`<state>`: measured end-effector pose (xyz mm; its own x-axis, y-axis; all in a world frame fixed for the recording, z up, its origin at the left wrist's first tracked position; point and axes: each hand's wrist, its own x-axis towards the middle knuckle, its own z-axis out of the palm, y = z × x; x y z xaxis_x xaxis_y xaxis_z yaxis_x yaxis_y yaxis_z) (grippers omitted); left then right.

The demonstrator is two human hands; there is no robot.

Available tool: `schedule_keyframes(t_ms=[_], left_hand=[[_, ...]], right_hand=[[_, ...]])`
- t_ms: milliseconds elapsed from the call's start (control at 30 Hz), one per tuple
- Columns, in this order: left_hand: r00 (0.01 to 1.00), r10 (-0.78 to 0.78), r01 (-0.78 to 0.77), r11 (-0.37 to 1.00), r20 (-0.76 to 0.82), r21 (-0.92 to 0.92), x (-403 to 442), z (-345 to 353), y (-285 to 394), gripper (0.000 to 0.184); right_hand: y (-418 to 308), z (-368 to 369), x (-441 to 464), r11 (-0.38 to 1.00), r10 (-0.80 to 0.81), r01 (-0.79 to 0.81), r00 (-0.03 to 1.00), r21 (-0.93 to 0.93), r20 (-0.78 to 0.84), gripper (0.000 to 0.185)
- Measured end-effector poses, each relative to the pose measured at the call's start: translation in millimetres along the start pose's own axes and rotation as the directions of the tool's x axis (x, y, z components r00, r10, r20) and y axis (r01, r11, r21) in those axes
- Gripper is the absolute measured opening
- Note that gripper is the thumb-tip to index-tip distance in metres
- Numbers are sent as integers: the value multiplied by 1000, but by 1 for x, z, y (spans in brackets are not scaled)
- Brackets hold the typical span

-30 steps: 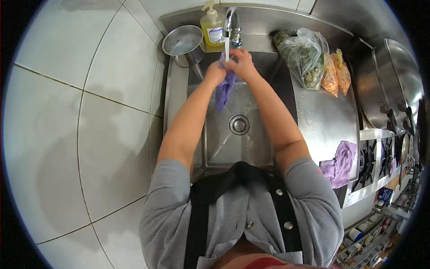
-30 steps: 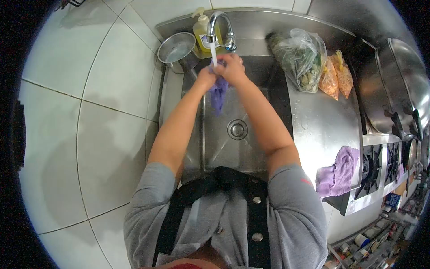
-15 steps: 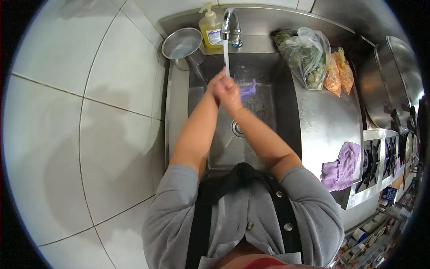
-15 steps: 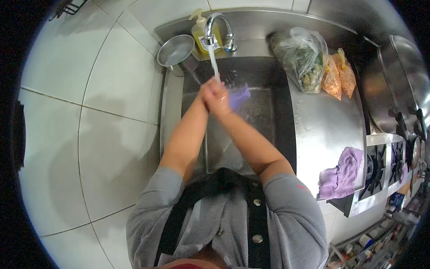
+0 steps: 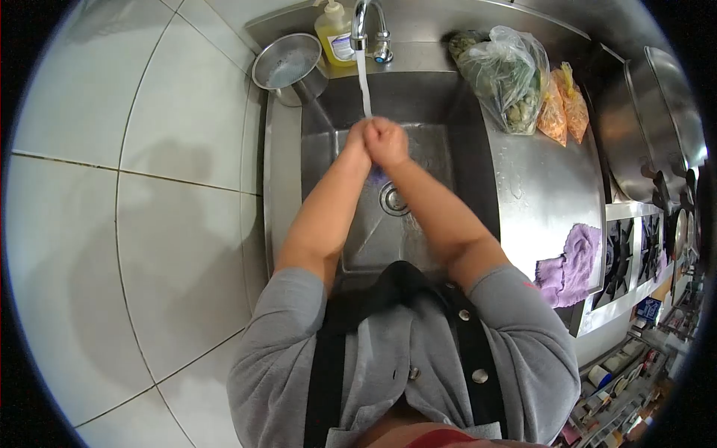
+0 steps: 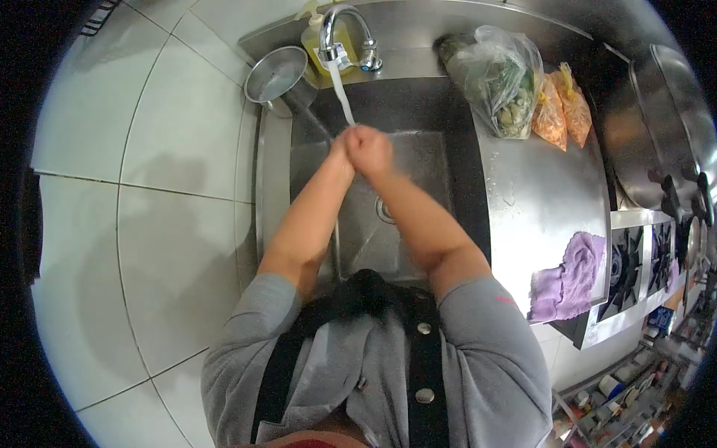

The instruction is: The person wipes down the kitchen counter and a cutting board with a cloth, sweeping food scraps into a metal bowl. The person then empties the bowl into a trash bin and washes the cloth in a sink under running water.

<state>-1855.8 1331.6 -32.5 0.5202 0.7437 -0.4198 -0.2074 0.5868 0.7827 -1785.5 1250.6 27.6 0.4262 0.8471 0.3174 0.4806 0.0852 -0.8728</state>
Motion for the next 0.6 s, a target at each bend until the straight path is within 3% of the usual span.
schedule_keyframes(t_ms=[33,67,133,167,200,233,267,300,333,367,400,433,467,533,567,600], left_hand=[[976,-108,47,954,-191,-296,-32,40,20,15],[976,-103,44,956,-192,-288,-45,51,29,15],[952,2,-37,993,-306,-110,-55,60,45,19],[976,-17,-30,977,-216,-212,-40,44,49,21],[977,-10,-38,975,-214,-220,-46,41,62,19],[990,-32,-8,960,-136,-279,-39,29,71,24],[997,-47,27,942,-54,-334,-32,18,79,29],[998,15,-29,973,-63,-230,-34,12,83,44],[998,15,-29,972,-64,-232,-34,9,78,44],[986,107,-87,984,-128,156,-36,3,70,46],[965,216,-107,844,-149,526,-41,0,63,48],[987,154,-153,815,46,559,-70,13,71,61],[987,152,-153,811,49,565,-71,5,71,61],[961,-206,40,763,184,645,-72,-18,65,74],[966,-191,101,899,173,426,-72,-23,62,89],[999,-42,45,982,-18,181,-68,-22,54,78]], right_hand=[[8,-2,14,993,117,-116,992,20,-47,24],[12,-8,24,993,116,-114,992,28,-52,24],[18,-21,49,906,357,-336,933,-256,39,34],[30,-14,54,907,355,-333,934,-257,42,34],[57,3,53,944,291,-315,936,101,197,40],[51,3,53,843,172,-306,933,443,317,48],[47,0,44,829,167,-353,896,432,411,50],[18,-18,39,937,125,-264,863,227,489,46],[-3,-31,38,990,103,-140,818,24,565,42],[-5,-34,44,990,101,-140,817,25,567,42],[-3,-35,55,975,56,-154,870,161,491,38],[-4,-37,67,943,23,-154,915,296,402,34],[-5,-37,78,846,190,-307,938,436,291,31],[-8,-58,92,615,297,-459,888,642,351,28],[-7,-61,91,491,321,-457,886,742,334,28],[-4,-59,89,357,344,-439,882,824,321,29]])
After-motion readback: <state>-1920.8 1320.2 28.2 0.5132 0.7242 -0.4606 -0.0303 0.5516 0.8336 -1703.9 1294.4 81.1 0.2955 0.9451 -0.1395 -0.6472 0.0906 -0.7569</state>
